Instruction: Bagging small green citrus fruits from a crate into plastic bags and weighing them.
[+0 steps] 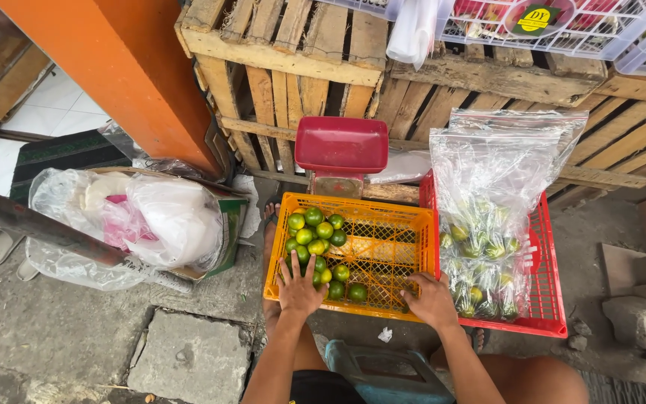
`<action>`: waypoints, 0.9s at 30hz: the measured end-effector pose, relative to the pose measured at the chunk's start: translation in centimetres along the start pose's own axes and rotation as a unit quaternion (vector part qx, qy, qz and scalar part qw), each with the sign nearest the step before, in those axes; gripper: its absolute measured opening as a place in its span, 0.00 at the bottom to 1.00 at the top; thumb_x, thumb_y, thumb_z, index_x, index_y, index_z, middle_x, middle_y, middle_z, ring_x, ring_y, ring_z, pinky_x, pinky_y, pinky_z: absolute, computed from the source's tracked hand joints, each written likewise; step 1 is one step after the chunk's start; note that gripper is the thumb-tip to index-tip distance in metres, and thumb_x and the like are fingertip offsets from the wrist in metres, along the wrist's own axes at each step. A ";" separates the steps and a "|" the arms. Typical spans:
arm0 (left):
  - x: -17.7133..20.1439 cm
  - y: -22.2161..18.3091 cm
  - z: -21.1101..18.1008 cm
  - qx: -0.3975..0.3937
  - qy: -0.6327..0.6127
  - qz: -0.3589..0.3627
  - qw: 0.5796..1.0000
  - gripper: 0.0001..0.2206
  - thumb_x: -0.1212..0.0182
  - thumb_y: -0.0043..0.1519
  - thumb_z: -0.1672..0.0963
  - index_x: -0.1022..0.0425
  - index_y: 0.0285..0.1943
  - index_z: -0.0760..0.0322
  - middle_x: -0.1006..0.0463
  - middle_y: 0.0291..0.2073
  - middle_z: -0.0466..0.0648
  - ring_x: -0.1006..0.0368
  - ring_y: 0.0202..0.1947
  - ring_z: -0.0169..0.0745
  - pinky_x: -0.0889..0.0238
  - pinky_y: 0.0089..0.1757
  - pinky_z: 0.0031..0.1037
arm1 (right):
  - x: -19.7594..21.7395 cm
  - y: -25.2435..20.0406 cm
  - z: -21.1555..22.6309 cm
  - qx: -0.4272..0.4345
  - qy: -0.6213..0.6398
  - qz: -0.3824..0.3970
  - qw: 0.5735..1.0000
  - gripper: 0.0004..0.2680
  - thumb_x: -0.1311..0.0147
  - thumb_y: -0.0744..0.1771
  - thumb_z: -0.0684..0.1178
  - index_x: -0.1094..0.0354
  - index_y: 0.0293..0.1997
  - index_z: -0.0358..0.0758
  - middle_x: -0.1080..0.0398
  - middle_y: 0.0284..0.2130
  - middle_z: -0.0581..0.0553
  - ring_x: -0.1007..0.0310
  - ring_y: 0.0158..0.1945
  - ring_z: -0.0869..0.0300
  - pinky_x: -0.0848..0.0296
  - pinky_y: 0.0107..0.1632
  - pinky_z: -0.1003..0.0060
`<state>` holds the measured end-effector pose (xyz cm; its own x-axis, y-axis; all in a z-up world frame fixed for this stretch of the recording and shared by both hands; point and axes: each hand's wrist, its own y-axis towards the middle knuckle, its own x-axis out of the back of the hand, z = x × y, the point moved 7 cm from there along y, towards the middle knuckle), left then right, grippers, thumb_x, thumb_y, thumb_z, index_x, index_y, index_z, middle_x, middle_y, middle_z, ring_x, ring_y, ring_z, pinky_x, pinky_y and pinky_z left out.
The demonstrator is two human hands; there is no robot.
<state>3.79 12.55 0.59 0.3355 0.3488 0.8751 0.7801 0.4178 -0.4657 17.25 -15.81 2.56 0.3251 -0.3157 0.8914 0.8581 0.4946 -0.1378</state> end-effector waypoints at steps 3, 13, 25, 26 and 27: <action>0.5 0.1 -0.4 0.007 0.023 0.023 0.999 0.40 0.56 0.67 0.39 0.74 0.84 0.42 0.79 0.81 0.60 0.82 0.78 0.73 0.65 0.70 0.57 | 0.3 -0.1 0.4 -0.002 -0.013 -0.005 1.000 0.16 0.40 0.64 0.58 0.26 0.56 0.46 0.25 0.55 0.48 0.29 0.62 0.45 0.42 0.72 0.54; 1.3 0.3 -0.7 0.025 0.067 0.042 0.997 0.39 0.59 0.69 0.41 0.84 0.81 0.35 0.85 0.79 0.60 0.76 0.79 0.70 0.63 0.66 0.60 | -4.3 1.8 11.0 -0.005 0.005 0.142 0.990 0.23 0.47 0.68 0.62 0.43 0.70 0.47 0.39 0.67 0.41 0.42 0.71 0.46 0.42 0.73 0.45; 1.3 0.9 -0.2 0.020 0.027 -0.034 0.999 0.37 0.53 0.67 0.43 0.72 0.83 0.34 0.75 0.80 0.58 0.65 0.76 0.68 0.57 0.63 0.61 | -12.5 7.2 8.8 -0.098 0.047 0.336 0.936 0.11 0.43 0.65 0.46 0.43 0.23 0.48 0.39 0.23 0.51 0.42 0.24 0.63 0.42 0.29 0.65; 1.6 0.7 -0.3 0.020 0.022 -0.025 0.999 0.37 0.54 0.68 0.43 0.73 0.83 0.35 0.75 0.80 0.58 0.67 0.76 0.68 0.58 0.64 0.61 | -11.3 8.1 8.9 -0.108 0.091 0.338 0.931 0.02 0.47 0.67 0.48 0.35 0.39 0.46 0.32 0.37 0.48 0.31 0.35 0.61 0.30 0.38 0.65; 1.9 0.5 -0.3 0.020 0.018 -0.016 1.000 0.37 0.55 0.69 0.42 0.74 0.83 0.35 0.76 0.80 0.58 0.68 0.77 0.68 0.59 0.65 0.61 | -10.1 8.9 9.1 -0.118 0.136 0.339 0.923 0.11 0.51 0.70 0.51 0.27 0.56 0.45 0.24 0.52 0.45 0.20 0.47 0.58 0.17 0.46 0.65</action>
<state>5.03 13.15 2.03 0.3303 0.3047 0.8933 0.7692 0.4617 -0.4418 17.97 -0.86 -3.77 0.8795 -0.2066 0.4286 0.4733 0.4724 -0.7435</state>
